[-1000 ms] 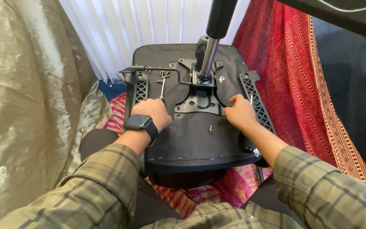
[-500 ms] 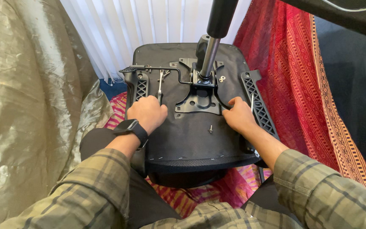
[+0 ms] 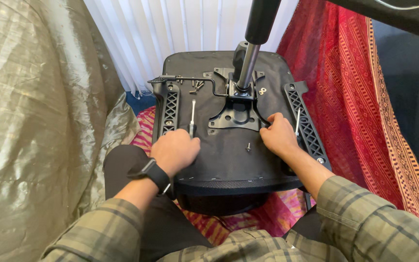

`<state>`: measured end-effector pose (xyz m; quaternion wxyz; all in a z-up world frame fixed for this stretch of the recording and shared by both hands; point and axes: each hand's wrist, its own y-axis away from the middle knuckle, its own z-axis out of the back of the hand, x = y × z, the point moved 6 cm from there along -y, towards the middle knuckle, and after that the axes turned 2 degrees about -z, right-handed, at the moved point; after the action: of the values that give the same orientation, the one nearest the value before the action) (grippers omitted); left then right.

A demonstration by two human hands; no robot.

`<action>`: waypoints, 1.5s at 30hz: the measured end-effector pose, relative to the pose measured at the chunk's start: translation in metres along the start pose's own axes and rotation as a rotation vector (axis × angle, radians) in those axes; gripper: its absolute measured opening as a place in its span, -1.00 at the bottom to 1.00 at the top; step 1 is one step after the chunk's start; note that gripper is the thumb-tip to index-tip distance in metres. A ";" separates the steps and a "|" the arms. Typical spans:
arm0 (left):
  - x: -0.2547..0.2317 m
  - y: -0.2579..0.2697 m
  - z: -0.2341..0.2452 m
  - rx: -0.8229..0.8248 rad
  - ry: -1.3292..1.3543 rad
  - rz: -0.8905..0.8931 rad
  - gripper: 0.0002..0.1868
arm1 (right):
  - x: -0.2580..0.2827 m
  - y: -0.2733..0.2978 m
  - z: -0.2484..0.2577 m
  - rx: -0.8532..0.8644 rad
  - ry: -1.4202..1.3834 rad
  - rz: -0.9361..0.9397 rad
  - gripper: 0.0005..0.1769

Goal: The person assembles an office chair by attaching the base to the seat using a screwdriver and Allen key. They insert and tighten multiple screws into the metal bracket on the underside of the seat.

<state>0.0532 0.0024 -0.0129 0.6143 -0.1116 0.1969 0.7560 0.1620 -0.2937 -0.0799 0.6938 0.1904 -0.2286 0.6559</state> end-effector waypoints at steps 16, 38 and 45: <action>-0.028 -0.002 -0.008 -0.062 -0.256 -0.092 -0.72 | 0.001 0.000 0.005 0.077 0.030 -0.015 -0.46; -0.058 -0.115 -0.051 0.204 -0.244 -0.397 -0.17 | 0.000 -0.023 0.003 -0.054 -0.084 -0.104 -0.80; -0.060 -0.123 -0.057 0.220 -0.258 -0.482 -0.17 | 0.005 -0.018 0.007 -0.098 -0.109 -0.151 -0.85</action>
<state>0.1818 -0.0549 -0.0597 0.8045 0.0091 0.1659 0.5702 0.1797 -0.2947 -0.0711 0.7363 0.2081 -0.2828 0.5784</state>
